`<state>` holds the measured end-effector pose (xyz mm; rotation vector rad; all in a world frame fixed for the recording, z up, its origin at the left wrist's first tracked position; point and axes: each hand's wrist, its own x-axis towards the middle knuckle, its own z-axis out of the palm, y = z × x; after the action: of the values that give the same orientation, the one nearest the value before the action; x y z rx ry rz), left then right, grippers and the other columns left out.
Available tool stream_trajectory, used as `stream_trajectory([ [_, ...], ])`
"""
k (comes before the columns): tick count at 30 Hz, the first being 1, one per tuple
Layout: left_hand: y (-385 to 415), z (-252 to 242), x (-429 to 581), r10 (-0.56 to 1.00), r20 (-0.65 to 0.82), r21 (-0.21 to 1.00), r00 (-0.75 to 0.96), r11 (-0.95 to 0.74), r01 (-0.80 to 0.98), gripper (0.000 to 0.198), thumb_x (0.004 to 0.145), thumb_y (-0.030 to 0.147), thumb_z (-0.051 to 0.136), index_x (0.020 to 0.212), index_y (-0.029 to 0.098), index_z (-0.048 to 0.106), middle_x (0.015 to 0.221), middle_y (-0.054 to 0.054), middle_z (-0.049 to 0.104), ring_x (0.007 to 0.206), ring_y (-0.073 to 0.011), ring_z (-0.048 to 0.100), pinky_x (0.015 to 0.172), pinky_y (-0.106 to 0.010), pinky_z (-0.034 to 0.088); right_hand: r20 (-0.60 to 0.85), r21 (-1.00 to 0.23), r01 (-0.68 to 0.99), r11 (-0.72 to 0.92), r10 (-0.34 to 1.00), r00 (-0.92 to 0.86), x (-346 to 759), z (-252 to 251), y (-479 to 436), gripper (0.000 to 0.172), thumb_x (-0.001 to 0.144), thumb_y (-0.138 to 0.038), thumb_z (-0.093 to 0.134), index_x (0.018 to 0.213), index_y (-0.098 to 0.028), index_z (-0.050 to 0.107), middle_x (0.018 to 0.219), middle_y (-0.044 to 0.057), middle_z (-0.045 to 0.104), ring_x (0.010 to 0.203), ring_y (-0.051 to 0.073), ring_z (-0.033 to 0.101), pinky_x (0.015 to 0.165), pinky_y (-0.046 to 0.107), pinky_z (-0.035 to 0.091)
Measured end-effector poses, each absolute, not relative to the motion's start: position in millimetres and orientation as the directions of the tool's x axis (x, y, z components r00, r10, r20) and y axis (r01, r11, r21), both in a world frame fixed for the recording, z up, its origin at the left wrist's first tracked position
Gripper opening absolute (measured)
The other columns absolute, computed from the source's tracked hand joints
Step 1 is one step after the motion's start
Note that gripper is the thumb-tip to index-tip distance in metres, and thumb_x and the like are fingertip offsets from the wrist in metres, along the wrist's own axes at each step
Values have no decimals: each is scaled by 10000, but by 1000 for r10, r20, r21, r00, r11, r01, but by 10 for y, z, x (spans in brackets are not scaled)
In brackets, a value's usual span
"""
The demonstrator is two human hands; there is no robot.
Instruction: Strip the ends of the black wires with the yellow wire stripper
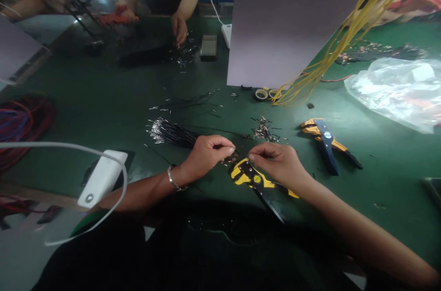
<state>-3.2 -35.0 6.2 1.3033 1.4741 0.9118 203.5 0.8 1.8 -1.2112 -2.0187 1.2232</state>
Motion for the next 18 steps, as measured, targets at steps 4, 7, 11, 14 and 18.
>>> stream_trajectory([
  [4, -343, 30, -35, 978, -211, 955, 6, 205, 215, 104, 734, 234, 665, 760, 153, 725, 613, -2, 639, 521, -84, 524, 540, -219, 437, -49, -596, 642, 483, 776, -629, 2283, 78, -140, 224, 812, -403, 617, 863, -203, 705, 807, 63, 704, 659, 196, 634, 555, 292, 428],
  [7, -346, 31, -27, 978, -209, 953, 2, 203, 227, 111, 736, 239, 668, 766, 149, 725, 610, 0, 634, 517, -80, 517, 533, -216, 432, -143, -390, 697, 601, 709, -691, 2396, 43, -295, 280, 755, -420, 672, 914, -189, 681, 822, 83, 696, 756, 252, 642, 609, 312, 418],
  [11, -352, 50, -20, 974, -225, 946, 10, 216, 243, 131, 739, 249, 664, 782, 143, 726, 615, -5, 637, 522, -79, 520, 524, -210, 435, -205, -293, 753, 590, 730, -652, 2377, -42, -406, 263, 730, -378, 667, 897, -177, 636, 891, 99, 675, 832, 277, 614, 617, 313, 383],
  [14, -346, 56, -25, 974, -227, 946, 13, 217, 239, 128, 739, 246, 660, 773, 141, 725, 605, -6, 635, 527, -82, 526, 519, -206, 446, -269, -341, 808, 480, 774, -573, 2322, -56, -393, 196, 678, -332, 669, 775, -183, 585, 799, 61, 650, 725, 232, 596, 590, 295, 352],
  [18, -337, -3, -33, 960, -278, 944, 26, 268, 191, 139, 716, 243, 680, 787, 134, 728, 649, -17, 655, 511, -75, 530, 498, -203, 445, -319, -412, 845, 340, 815, -484, 2316, -50, -344, 202, 646, -339, 659, 722, -196, 537, 674, 4, 604, 603, 169, 528, 543, 263, 303],
])
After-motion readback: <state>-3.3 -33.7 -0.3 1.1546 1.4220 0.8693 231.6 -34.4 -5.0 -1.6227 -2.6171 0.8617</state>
